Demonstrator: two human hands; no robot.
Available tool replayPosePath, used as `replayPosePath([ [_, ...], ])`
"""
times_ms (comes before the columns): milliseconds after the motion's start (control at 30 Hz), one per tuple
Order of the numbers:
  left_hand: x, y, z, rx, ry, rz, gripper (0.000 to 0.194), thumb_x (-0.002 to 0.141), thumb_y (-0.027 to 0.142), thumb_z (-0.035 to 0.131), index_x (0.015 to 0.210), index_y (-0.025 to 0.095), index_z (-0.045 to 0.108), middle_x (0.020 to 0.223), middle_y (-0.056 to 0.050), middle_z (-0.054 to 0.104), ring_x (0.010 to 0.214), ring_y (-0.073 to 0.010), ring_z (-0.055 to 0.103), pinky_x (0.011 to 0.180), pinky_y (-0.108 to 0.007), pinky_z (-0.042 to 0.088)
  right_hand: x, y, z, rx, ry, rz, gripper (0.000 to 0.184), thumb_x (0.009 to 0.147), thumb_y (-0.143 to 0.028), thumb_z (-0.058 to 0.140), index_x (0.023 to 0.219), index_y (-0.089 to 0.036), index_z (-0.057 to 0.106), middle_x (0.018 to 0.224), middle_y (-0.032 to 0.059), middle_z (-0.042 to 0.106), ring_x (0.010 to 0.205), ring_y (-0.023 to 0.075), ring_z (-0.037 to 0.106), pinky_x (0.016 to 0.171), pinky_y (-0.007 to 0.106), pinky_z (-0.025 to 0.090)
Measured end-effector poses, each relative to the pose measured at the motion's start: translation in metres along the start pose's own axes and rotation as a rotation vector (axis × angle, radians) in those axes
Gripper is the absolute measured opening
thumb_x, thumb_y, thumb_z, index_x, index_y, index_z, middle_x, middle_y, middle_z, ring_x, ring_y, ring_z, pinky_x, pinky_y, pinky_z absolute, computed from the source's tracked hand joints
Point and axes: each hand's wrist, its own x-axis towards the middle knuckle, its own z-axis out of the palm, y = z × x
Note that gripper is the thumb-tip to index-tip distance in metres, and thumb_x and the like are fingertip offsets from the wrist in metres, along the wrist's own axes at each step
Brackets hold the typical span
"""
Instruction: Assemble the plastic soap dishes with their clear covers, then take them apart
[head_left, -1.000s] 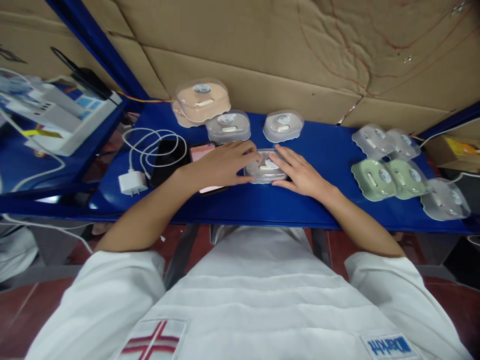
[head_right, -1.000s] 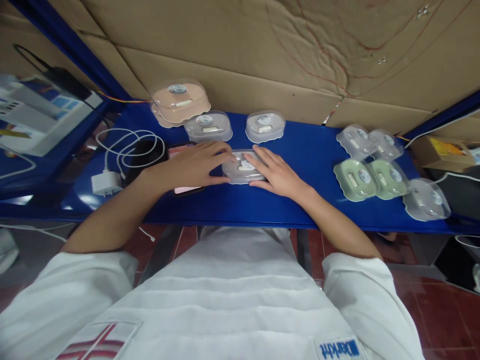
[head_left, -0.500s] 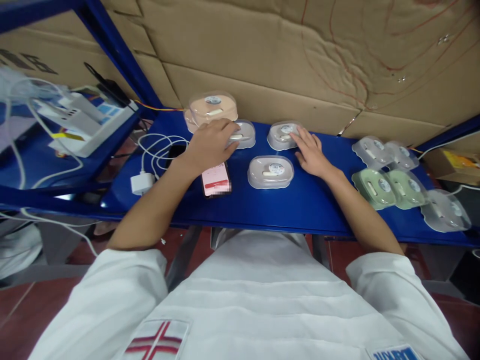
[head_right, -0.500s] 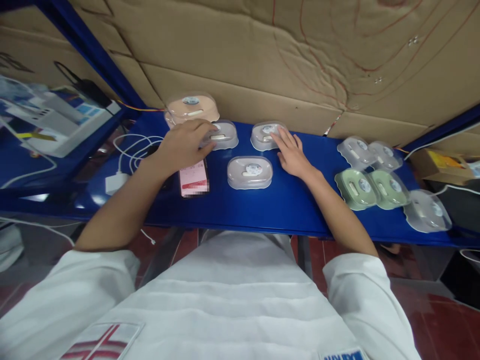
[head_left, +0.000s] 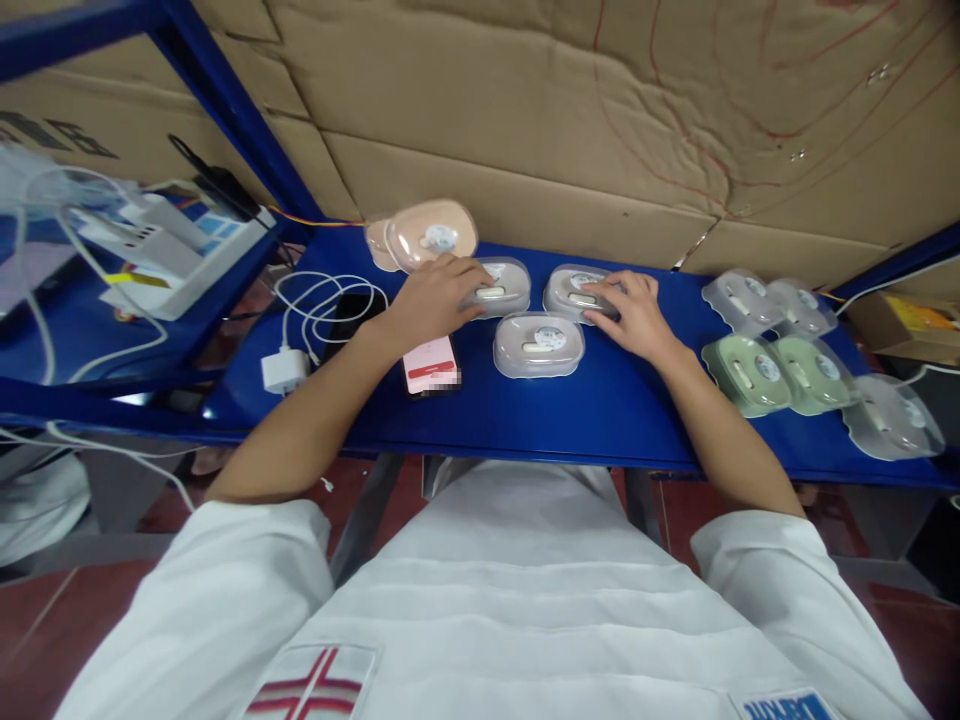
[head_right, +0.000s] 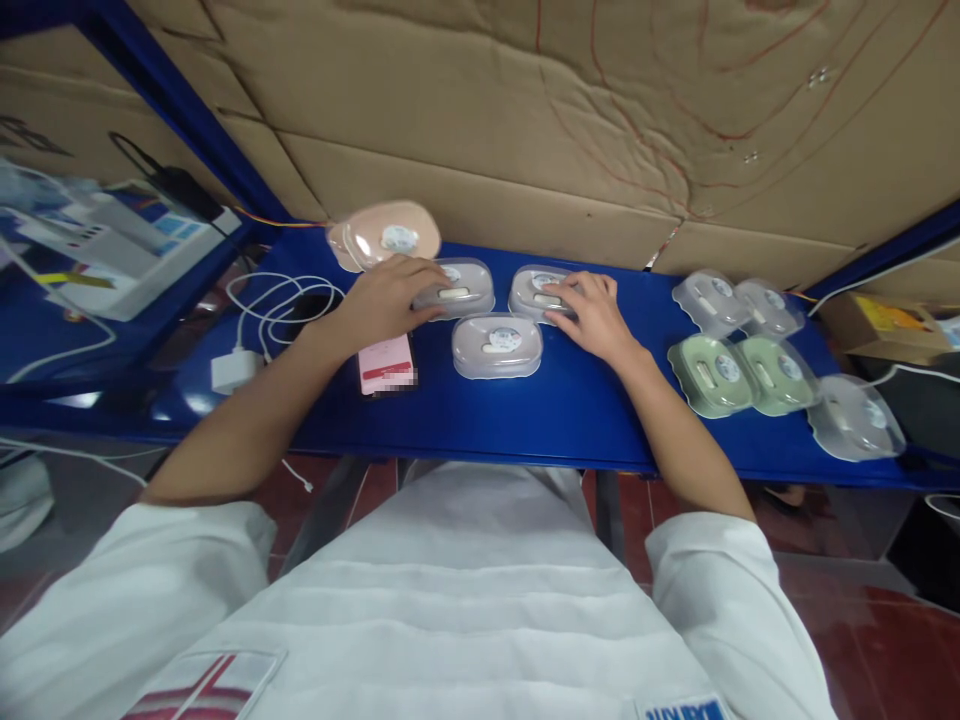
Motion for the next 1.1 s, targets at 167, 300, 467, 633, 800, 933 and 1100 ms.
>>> replayPosePath([
  [167, 0.001, 0.008, 0.003, -0.045, 0.034, 0.04, 0.034, 0.104, 0.035, 0.063, 0.134, 0.021, 0.069, 0.14, -0.012, 0.072, 0.137, -0.0358, 0.062, 0.119, -0.055, 0.047, 0.0, -0.002, 0.001, -0.002, -0.011, 0.009, 0.059, 0.11, -0.063, 0.047, 0.153, -0.026, 0.064, 0.151, 0.0181, 0.061, 0.147, 0.0396, 0.052, 0.122, 0.061, 0.035],
  [300, 0.001, 0.009, 0.004, -0.059, 0.05, 0.057, 0.035, 0.105, 0.036, 0.059, 0.134, 0.02, 0.07, 0.139, -0.013, 0.073, 0.135, -0.0368, 0.063, 0.117, -0.056, 0.048, -0.001, -0.005, -0.003, 0.046, -0.057, 0.027, 0.063, 0.111, -0.065, 0.041, 0.158, -0.026, 0.06, 0.162, 0.0187, 0.056, 0.153, 0.0386, 0.05, 0.122, 0.059, 0.041],
  [467, 0.001, 0.008, 0.005, -0.074, 0.081, -0.017, 0.038, 0.109, 0.04, 0.053, 0.137, 0.019, 0.069, 0.14, -0.015, 0.072, 0.13, -0.0363, 0.066, 0.113, -0.055, 0.052, 0.0, -0.009, -0.007, 0.047, -0.044, 0.069, 0.066, 0.111, -0.069, 0.038, 0.155, -0.026, 0.062, 0.158, 0.0171, 0.061, 0.148, 0.0371, 0.056, 0.116, 0.056, 0.049],
  [633, 0.002, 0.009, 0.006, -0.036, 0.129, -0.059, 0.034, 0.106, 0.028, 0.052, 0.133, 0.017, 0.07, 0.135, -0.016, 0.071, 0.126, -0.0346, 0.067, 0.108, -0.051, 0.056, 0.0, -0.009, -0.003, 0.046, 0.02, 0.144, 0.06, 0.113, -0.06, 0.038, 0.154, -0.025, 0.062, 0.152, 0.0157, 0.067, 0.144, 0.0355, 0.06, 0.114, 0.055, 0.051],
  [800, 0.003, 0.019, 0.004, 0.03, 0.113, -0.031, 0.031, 0.108, 0.025, 0.047, 0.116, 0.018, 0.076, 0.115, -0.015, 0.077, 0.112, -0.033, 0.073, 0.098, -0.049, 0.059, 0.002, -0.011, -0.005, -0.025, 0.104, 0.151, 0.053, 0.114, -0.05, 0.037, 0.147, -0.023, 0.067, 0.147, 0.0156, 0.07, 0.139, 0.0363, 0.062, 0.115, 0.056, 0.045],
  [933, 0.0, 0.032, 0.002, 0.047, -0.058, -0.02, 0.034, 0.105, 0.024, 0.051, 0.128, 0.016, 0.075, 0.125, -0.015, 0.079, 0.115, -0.0354, 0.076, 0.094, -0.048, 0.061, 0.001, -0.022, -0.009, -0.013, -0.025, 0.048, 0.052, 0.115, -0.05, 0.036, 0.135, -0.023, 0.075, 0.13, 0.0134, 0.078, 0.121, 0.034, 0.068, 0.105, 0.052, 0.047],
  [1100, -0.005, 0.036, 0.005, 0.062, -0.132, 0.012, 0.042, 0.104, 0.024, 0.055, 0.144, 0.018, 0.068, 0.155, -0.018, 0.066, 0.136, -0.0387, 0.067, 0.113, -0.055, 0.053, -0.001, -0.027, -0.004, -0.017, -0.121, 0.014, 0.055, 0.113, -0.055, 0.04, 0.144, -0.021, 0.071, 0.146, 0.0151, 0.073, 0.133, 0.037, 0.066, 0.106, 0.054, 0.046],
])
